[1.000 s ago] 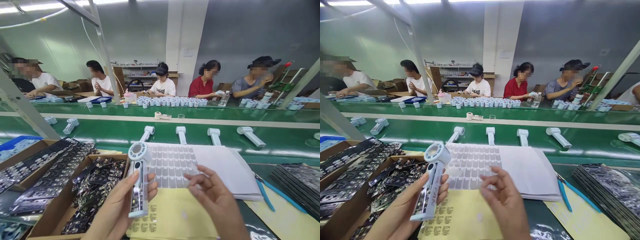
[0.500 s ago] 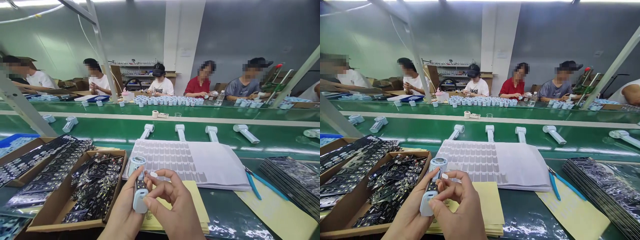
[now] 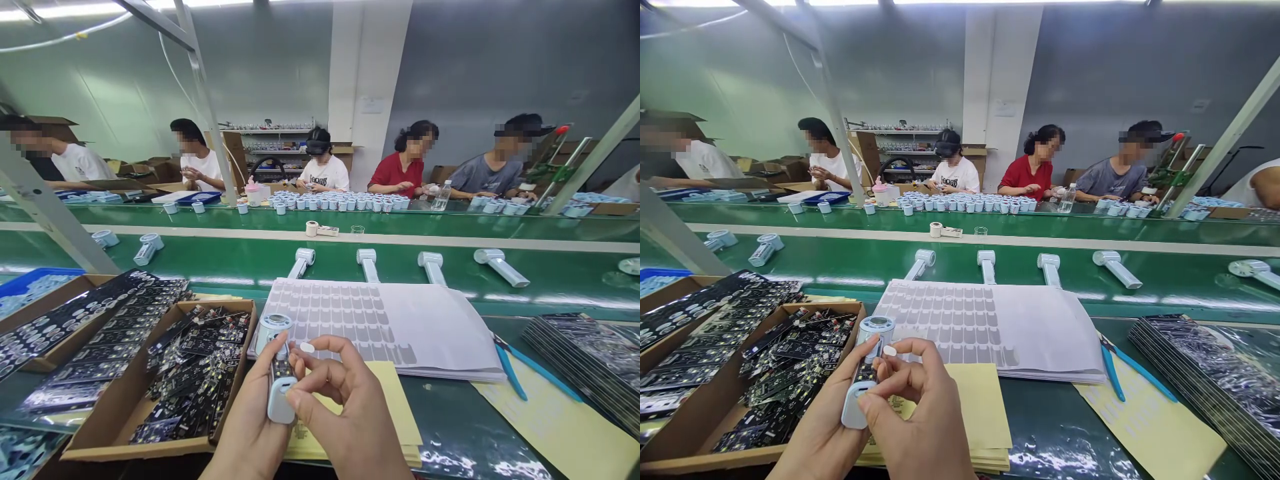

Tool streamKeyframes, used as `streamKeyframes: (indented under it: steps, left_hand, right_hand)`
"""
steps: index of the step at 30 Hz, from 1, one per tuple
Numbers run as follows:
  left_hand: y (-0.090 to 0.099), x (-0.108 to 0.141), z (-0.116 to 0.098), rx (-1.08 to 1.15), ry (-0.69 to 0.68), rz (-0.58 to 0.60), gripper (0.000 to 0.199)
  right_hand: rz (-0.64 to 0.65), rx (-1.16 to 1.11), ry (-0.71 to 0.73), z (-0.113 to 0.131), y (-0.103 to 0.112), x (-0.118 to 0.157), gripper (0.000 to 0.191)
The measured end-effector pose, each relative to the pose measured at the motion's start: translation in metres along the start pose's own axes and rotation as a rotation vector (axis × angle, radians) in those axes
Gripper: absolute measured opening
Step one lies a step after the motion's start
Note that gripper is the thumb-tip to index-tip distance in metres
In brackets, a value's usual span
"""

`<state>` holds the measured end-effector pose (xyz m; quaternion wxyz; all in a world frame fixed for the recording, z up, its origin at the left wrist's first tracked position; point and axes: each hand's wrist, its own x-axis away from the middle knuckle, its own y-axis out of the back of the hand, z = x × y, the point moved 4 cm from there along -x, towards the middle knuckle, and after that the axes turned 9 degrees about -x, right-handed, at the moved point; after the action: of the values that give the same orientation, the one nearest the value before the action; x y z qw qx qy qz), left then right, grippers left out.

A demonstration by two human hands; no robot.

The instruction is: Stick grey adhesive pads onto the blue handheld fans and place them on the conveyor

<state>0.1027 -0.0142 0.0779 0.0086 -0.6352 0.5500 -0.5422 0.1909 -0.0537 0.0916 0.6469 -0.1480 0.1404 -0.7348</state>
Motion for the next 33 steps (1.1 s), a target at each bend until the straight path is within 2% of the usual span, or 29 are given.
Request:
streamKeyframes:
  steps: [5,11,14,16,17,18,20,23,25,29,31,33]
  left_hand:
    - [0.000,0.001,0.001,0.020,-0.033,0.040,0.022]
    - [0.006,-0.006,0.004,0.076,-0.003,0.099,0.013]
    - [0.006,-0.004,0.006,0.086,0.012,0.106,0.014]
    - [0.005,0.001,0.005,0.064,-0.005,0.088,0.014]
    - [0.005,0.003,0.005,0.040,-0.009,0.058,0.013]
    - [0.005,0.006,0.005,0.015,-0.012,0.024,0.012]
    - [0.004,0.011,0.007,-0.021,0.014,-0.021,0.013]
    - [0.001,0.015,0.008,-0.014,0.052,-0.006,0.020]
    - [0.001,0.016,0.008,-0.006,0.042,-0.016,0.018]
    - [0.002,0.016,0.003,-0.027,0.025,-0.023,0.015]
    - [0.003,0.016,0.002,-0.006,0.080,-0.001,0.018]
    - [0.008,0.014,-0.001,0.008,0.119,0.020,0.020]
  right_hand:
    - [0.001,0.022,-0.008,0.002,-0.001,-0.001,0.033]
    - [0.001,0.073,0.028,-0.002,-0.002,0.002,0.033]
    - [-0.004,0.202,0.201,-0.004,-0.003,0.007,0.038]
    - [-0.031,0.319,0.352,-0.002,-0.003,0.010,0.052]
    - [-0.051,0.359,0.378,-0.001,-0.001,0.009,0.062]
    - [-0.060,0.369,0.349,-0.001,0.001,0.008,0.072]
    - [-0.023,0.299,0.193,-0.004,0.006,0.002,0.082]
    - [0.131,0.160,0.008,-0.008,0.006,-0.004,0.071]
    - [0.136,0.230,0.059,-0.010,0.006,-0.004,0.074]
    - [0.102,0.521,0.323,-0.013,0.004,0.002,0.099]
    - [0.171,0.493,0.321,-0.017,0.007,0.004,0.107]
    - [0.221,0.370,0.218,-0.021,0.015,0.003,0.109]
